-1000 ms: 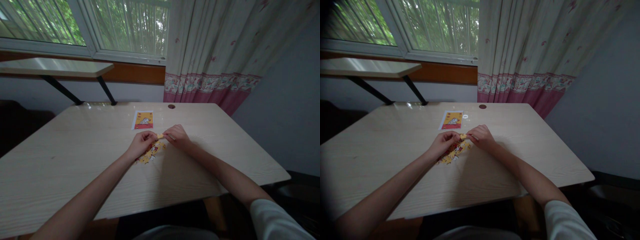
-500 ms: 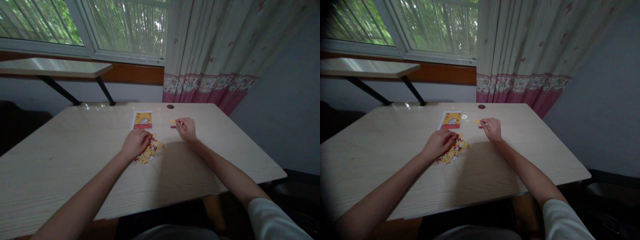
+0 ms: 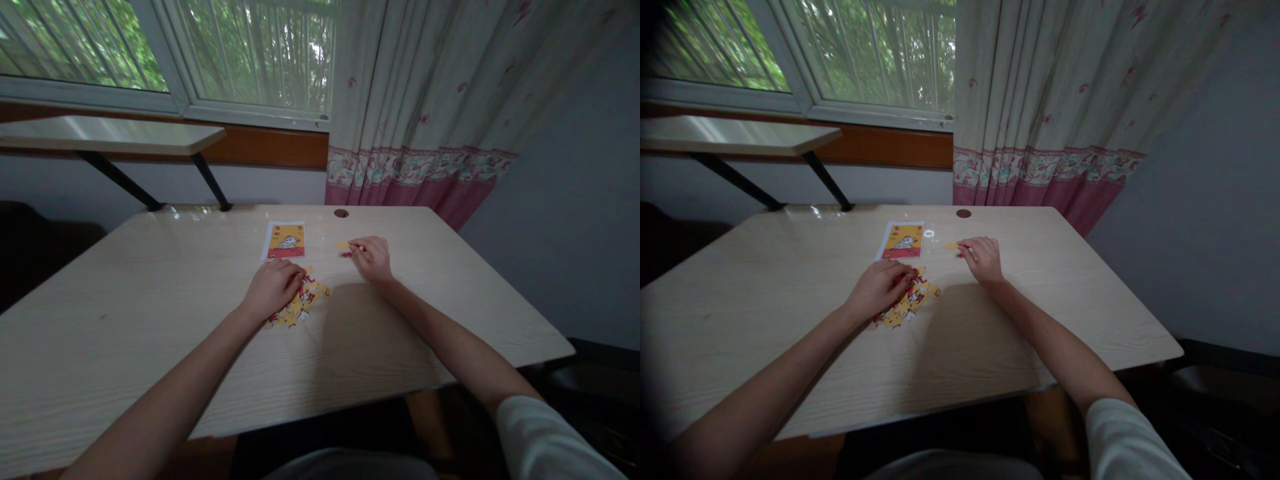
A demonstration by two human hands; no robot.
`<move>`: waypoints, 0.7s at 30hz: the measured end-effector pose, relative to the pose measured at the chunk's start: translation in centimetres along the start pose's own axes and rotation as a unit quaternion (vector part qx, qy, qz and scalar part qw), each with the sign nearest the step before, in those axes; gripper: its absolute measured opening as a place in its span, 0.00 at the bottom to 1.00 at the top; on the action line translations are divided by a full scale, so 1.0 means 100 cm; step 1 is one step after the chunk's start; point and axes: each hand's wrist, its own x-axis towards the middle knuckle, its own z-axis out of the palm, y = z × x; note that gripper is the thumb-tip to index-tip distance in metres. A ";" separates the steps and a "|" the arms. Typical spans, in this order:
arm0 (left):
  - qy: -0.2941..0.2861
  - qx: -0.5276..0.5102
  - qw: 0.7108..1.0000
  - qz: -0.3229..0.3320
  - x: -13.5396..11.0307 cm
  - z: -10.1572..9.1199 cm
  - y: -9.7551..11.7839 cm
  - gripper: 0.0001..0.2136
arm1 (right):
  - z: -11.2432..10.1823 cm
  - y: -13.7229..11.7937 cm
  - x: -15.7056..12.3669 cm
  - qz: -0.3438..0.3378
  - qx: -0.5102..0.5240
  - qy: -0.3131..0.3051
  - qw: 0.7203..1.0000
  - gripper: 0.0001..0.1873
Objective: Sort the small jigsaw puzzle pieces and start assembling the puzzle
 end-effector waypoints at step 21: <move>-0.017 -0.009 1.000 -0.009 0.000 -0.001 0.004 0.11 | 0.066 0.053 0.053 0.251 -0.004 -0.235 0.939 0.11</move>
